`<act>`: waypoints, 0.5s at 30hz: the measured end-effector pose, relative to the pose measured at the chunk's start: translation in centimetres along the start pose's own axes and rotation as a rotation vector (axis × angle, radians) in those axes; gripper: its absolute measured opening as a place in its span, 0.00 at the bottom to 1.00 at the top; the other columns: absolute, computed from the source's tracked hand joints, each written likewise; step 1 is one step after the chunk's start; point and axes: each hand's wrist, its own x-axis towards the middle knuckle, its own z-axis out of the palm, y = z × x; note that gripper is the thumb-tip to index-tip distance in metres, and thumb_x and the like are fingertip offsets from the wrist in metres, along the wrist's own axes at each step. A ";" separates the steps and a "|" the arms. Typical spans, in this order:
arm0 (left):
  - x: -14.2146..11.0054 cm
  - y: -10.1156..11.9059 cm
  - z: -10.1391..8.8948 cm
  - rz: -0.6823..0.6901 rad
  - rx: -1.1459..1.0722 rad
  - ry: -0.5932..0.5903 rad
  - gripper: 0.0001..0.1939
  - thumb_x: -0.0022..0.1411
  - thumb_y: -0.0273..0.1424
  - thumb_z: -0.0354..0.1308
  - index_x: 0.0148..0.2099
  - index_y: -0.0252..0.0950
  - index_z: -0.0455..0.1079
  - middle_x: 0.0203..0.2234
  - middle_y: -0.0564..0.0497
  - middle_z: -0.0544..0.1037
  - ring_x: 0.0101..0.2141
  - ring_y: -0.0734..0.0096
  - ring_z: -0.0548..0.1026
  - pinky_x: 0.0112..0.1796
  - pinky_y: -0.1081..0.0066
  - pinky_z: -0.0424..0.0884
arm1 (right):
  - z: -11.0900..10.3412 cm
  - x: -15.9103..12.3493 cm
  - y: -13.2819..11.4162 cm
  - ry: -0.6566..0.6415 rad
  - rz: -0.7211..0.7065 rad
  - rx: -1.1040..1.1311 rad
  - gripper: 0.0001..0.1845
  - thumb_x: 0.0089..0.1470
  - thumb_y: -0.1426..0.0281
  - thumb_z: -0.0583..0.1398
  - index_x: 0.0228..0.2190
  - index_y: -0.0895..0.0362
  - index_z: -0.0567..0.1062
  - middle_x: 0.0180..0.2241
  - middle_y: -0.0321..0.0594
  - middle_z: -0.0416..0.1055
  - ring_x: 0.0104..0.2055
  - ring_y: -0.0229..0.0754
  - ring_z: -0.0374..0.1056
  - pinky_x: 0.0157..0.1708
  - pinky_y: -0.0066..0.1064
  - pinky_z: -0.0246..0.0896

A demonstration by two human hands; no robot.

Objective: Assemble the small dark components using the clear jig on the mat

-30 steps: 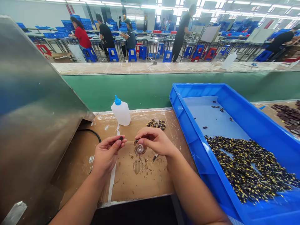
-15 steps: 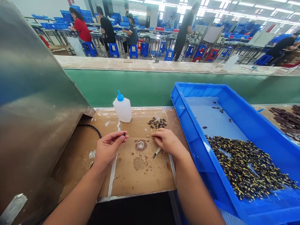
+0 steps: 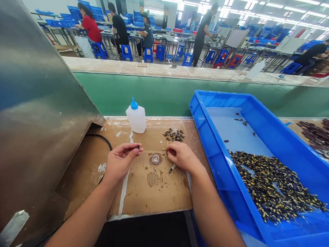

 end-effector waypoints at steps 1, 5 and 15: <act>0.0 0.1 0.0 -0.010 -0.007 0.000 0.21 0.50 0.39 0.82 0.41 0.33 0.83 0.39 0.41 0.86 0.37 0.65 0.86 0.41 0.76 0.84 | 0.1 0.0 0.1 -0.014 -0.003 0.013 0.07 0.58 0.76 0.62 0.35 0.55 0.82 0.30 0.37 0.77 0.31 0.39 0.71 0.34 0.29 0.64; 0.0 0.2 0.2 -0.037 -0.052 -0.004 0.21 0.50 0.38 0.83 0.41 0.33 0.82 0.39 0.42 0.86 0.38 0.66 0.86 0.41 0.77 0.84 | 0.1 -0.1 0.2 -0.038 0.014 0.081 0.04 0.62 0.71 0.65 0.35 0.56 0.82 0.28 0.36 0.78 0.28 0.37 0.70 0.31 0.28 0.62; 0.1 -0.3 -0.1 -0.054 -0.089 0.009 0.18 0.48 0.36 0.83 0.35 0.33 0.82 0.39 0.41 0.86 0.36 0.67 0.86 0.42 0.77 0.83 | -0.4 -0.3 -2.7 0.090 -0.246 0.191 0.05 0.70 0.69 0.64 0.40 0.54 0.82 0.34 0.37 0.81 0.34 0.38 0.76 0.36 0.29 0.69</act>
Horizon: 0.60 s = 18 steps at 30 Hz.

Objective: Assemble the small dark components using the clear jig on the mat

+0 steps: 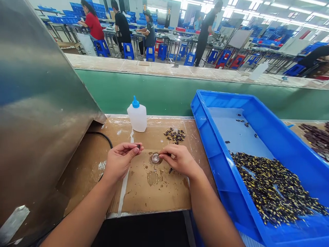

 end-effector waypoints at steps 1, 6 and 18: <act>0.0 0.0 0.0 0.007 0.005 -0.003 0.17 0.48 0.36 0.83 0.35 0.33 0.82 0.39 0.41 0.86 0.36 0.68 0.86 0.42 0.77 0.83 | 0.1 0.0 -0.2 -0.017 -0.021 -0.020 0.05 0.71 0.70 0.64 0.41 0.54 0.82 0.35 0.38 0.81 0.35 0.38 0.76 0.37 0.29 0.69; -0.2 0.0 0.1 0.064 0.027 -0.014 0.15 0.50 0.35 0.82 0.35 0.35 0.83 0.39 0.43 0.86 0.37 0.68 0.86 0.44 0.77 0.83 | 0.7 0.2 -0.4 -0.042 -0.110 -0.139 0.07 0.73 0.69 0.61 0.45 0.53 0.82 0.37 0.40 0.81 0.35 0.40 0.76 0.36 0.30 0.70; -0.4 0.4 0.1 0.107 0.025 -0.029 0.11 0.53 0.33 0.80 0.34 0.35 0.83 0.37 0.44 0.86 0.37 0.70 0.85 0.44 0.78 0.81 | 1.0 0.2 -0.5 -0.046 -0.127 -0.162 0.08 0.73 0.70 0.61 0.47 0.54 0.81 0.39 0.42 0.80 0.37 0.41 0.77 0.38 0.33 0.73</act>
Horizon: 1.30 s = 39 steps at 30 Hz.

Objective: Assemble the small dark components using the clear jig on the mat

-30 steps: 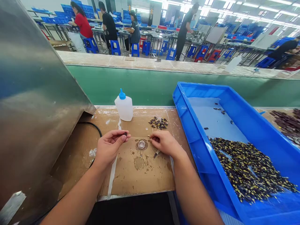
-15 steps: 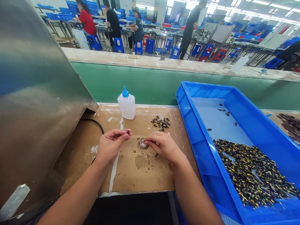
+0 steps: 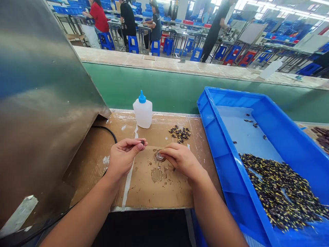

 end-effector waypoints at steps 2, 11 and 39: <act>0.0 0.0 0.0 -0.001 -0.001 -0.002 0.11 0.53 0.33 0.80 0.35 0.35 0.83 0.37 0.44 0.86 0.38 0.70 0.85 0.44 0.78 0.81 | -0.1 0.0 0.0 0.006 0.012 0.017 0.07 0.73 0.70 0.61 0.47 0.53 0.81 0.39 0.42 0.80 0.38 0.41 0.77 0.39 0.33 0.74; -0.2 0.2 0.2 -0.044 -0.058 0.015 0.14 0.50 0.34 0.82 0.33 0.34 0.83 0.37 0.43 0.86 0.37 0.69 0.85 0.41 0.78 0.82 | -0.3 0.1 -0.2 0.045 0.097 0.024 0.08 0.72 0.69 0.60 0.44 0.54 0.82 0.39 0.42 0.81 0.38 0.42 0.77 0.39 0.33 0.74; -1.2 0.7 1.2 -0.090 -0.167 -0.207 0.10 0.51 0.33 0.82 0.33 0.41 0.85 0.34 0.45 0.86 0.29 0.74 0.82 0.35 0.79 0.82 | 1.4 1.2 -4.7 0.439 -0.019 0.373 0.14 0.63 0.79 0.69 0.48 0.53 0.81 0.41 0.41 0.83 0.40 0.41 0.80 0.41 0.33 0.79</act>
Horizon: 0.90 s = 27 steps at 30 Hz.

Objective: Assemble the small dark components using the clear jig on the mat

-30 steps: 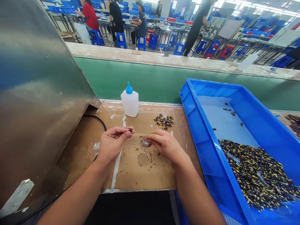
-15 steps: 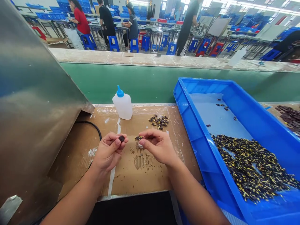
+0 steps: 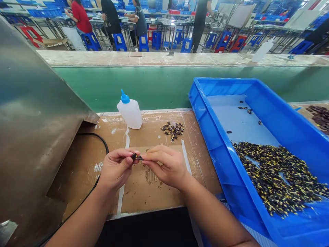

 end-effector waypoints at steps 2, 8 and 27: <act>-0.1 -0.1 -0.2 0.002 0.037 0.008 0.09 0.51 0.34 0.82 0.33 0.42 0.85 0.34 0.45 0.86 0.30 0.73 0.82 0.35 0.79 0.82 | 0.0 0.0 0.0 -0.003 -0.005 -0.018 0.14 0.63 0.79 0.69 0.48 0.52 0.81 0.41 0.41 0.83 0.40 0.41 0.80 0.41 0.33 0.80; -0.3 -0.2 -0.8 0.007 0.101 0.017 0.08 0.53 0.34 0.81 0.34 0.42 0.85 0.35 0.45 0.86 0.32 0.72 0.83 0.38 0.75 0.83 | -0.1 0.1 0.0 -0.013 -0.013 -0.046 0.13 0.64 0.78 0.68 0.48 0.52 0.81 0.40 0.41 0.83 0.40 0.41 0.80 0.40 0.33 0.81; -0.4 -0.6 -0.9 0.044 0.155 -0.012 0.05 0.58 0.32 0.78 0.35 0.44 0.86 0.37 0.48 0.86 0.37 0.70 0.84 0.41 0.76 0.83 | -0.2 0.5 -0.4 -0.017 -0.025 -0.078 0.16 0.65 0.78 0.67 0.51 0.50 0.82 0.41 0.40 0.84 0.39 0.41 0.82 0.41 0.33 0.82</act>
